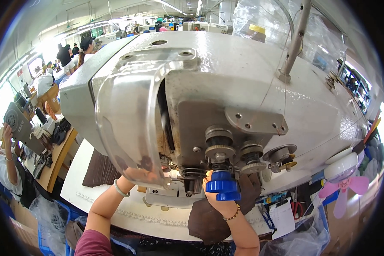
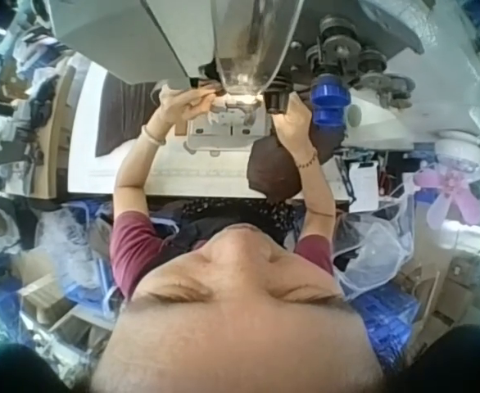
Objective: Sewing leather components of a shoe using an industrial sewing machine.
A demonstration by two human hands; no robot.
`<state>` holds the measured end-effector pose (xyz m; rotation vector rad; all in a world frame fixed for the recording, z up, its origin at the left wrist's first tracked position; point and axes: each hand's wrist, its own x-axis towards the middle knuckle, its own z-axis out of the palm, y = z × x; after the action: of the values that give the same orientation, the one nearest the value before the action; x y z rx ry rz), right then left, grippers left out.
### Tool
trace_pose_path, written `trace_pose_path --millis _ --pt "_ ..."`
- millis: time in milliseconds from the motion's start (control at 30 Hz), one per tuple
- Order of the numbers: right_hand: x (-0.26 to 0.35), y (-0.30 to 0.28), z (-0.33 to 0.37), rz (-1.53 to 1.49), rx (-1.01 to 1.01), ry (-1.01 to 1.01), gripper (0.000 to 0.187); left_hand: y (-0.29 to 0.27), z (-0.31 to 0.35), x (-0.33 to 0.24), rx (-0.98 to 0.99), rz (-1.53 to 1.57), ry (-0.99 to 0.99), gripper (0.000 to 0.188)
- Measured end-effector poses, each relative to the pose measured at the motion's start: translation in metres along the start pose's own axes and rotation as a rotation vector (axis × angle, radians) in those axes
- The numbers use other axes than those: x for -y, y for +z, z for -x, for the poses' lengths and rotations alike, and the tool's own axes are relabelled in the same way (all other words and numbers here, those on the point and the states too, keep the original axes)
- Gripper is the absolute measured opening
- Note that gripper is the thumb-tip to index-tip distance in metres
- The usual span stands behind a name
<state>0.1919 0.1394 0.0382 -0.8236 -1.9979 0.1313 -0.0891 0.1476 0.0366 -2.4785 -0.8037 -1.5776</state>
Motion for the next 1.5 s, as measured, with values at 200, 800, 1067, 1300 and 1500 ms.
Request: trace_pose_path --millis 200,800,1067,1300,1500 --pt "0.007 -0.005 -0.006 0.023 -0.04 -0.048 0.011 -0.004 -0.01 -0.002 0.031 -0.09 0.081 0.023" --pt "0.004 0.0 -0.001 -0.291 -0.071 0.058 0.026 -0.007 -0.017 -0.019 0.004 -0.097 0.059 0.025" --pt "0.022 -0.01 -0.016 -0.294 0.005 0.132 0.016 -0.012 0.004 -0.063 -0.221 -0.138 -0.136 0.013" --pt "0.02 -0.008 -0.024 -0.3 -0.037 0.096 0.015 0.01 -0.012 -0.032 -0.53 1.258 -1.083 0.029" --pt "0.054 -0.017 -0.03 0.01 -0.264 -0.033 0.015 -0.023 -0.038 -0.041 -0.653 1.207 -0.974 0.025"
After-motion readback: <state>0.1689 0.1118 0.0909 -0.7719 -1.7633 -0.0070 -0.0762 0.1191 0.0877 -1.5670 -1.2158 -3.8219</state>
